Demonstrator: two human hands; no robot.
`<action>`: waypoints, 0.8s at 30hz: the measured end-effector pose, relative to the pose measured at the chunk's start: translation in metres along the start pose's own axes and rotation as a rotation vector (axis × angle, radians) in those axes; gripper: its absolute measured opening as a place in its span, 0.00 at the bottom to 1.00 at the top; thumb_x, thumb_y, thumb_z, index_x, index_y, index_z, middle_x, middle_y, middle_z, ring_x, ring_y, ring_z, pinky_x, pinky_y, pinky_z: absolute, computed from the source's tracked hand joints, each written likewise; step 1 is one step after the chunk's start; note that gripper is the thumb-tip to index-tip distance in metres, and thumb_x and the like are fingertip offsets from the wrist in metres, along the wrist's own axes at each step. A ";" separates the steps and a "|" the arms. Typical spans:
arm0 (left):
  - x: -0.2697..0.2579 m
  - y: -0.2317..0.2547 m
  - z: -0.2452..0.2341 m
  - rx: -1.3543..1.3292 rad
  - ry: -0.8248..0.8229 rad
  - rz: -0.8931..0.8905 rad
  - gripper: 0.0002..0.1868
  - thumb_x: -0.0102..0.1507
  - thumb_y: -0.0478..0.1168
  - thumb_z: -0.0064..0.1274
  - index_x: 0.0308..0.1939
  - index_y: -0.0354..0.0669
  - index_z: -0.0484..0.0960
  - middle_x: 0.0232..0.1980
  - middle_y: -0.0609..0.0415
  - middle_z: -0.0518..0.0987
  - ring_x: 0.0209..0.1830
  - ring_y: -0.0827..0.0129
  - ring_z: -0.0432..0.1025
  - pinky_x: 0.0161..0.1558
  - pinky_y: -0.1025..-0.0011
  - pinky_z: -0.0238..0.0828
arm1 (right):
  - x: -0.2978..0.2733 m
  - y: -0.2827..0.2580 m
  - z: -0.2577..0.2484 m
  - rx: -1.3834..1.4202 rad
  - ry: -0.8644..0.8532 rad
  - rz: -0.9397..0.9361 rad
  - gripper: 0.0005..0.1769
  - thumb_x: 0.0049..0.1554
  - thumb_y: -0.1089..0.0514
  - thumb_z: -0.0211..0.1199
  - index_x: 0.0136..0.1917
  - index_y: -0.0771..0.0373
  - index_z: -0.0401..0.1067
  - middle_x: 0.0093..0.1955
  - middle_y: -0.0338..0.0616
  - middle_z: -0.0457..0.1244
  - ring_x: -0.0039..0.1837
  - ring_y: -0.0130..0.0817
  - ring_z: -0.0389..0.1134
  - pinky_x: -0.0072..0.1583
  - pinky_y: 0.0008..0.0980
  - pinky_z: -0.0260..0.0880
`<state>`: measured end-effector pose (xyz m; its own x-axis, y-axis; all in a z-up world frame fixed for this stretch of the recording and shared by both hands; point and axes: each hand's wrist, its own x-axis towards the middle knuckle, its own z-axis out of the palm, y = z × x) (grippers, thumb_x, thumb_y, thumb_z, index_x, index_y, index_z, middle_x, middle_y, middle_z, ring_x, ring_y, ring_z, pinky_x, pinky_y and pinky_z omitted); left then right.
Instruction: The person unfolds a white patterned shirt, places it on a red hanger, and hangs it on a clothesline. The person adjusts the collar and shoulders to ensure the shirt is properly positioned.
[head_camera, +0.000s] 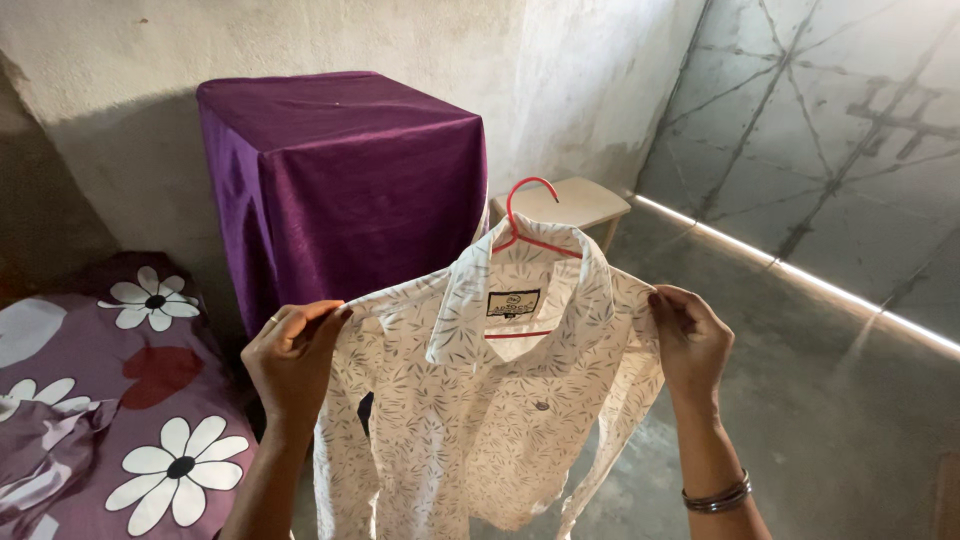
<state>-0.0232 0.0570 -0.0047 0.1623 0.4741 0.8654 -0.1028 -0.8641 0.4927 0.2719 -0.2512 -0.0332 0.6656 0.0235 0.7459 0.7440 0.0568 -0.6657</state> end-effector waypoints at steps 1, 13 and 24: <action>0.000 -0.001 -0.002 0.007 -0.003 -0.011 0.05 0.62 0.33 0.66 0.42 0.39 0.88 0.36 0.57 0.83 0.29 0.81 0.74 0.30 0.83 0.70 | -0.002 0.000 0.001 0.015 -0.003 -0.003 0.08 0.63 0.65 0.67 0.55 0.67 0.79 0.47 0.43 0.71 0.44 0.22 0.69 0.47 0.21 0.70; 0.002 -0.003 -0.007 0.005 0.011 -0.017 0.05 0.62 0.32 0.66 0.41 0.38 0.88 0.36 0.57 0.83 0.29 0.82 0.75 0.29 0.83 0.71 | 0.004 0.000 0.013 0.062 -0.025 -0.014 0.07 0.63 0.66 0.66 0.55 0.68 0.79 0.47 0.43 0.71 0.46 0.23 0.70 0.49 0.22 0.72; 0.013 -0.001 0.011 0.128 0.055 0.025 0.05 0.61 0.33 0.67 0.40 0.38 0.88 0.35 0.56 0.84 0.29 0.79 0.76 0.30 0.81 0.71 | 0.037 0.022 0.030 0.151 -0.068 -0.039 0.07 0.63 0.67 0.65 0.55 0.68 0.79 0.47 0.42 0.71 0.46 0.23 0.70 0.49 0.22 0.72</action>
<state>-0.0107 0.0624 0.0047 0.1070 0.4574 0.8828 0.0204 -0.8887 0.4580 0.3112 -0.2196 -0.0200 0.6274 0.0852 0.7740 0.7486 0.2077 -0.6297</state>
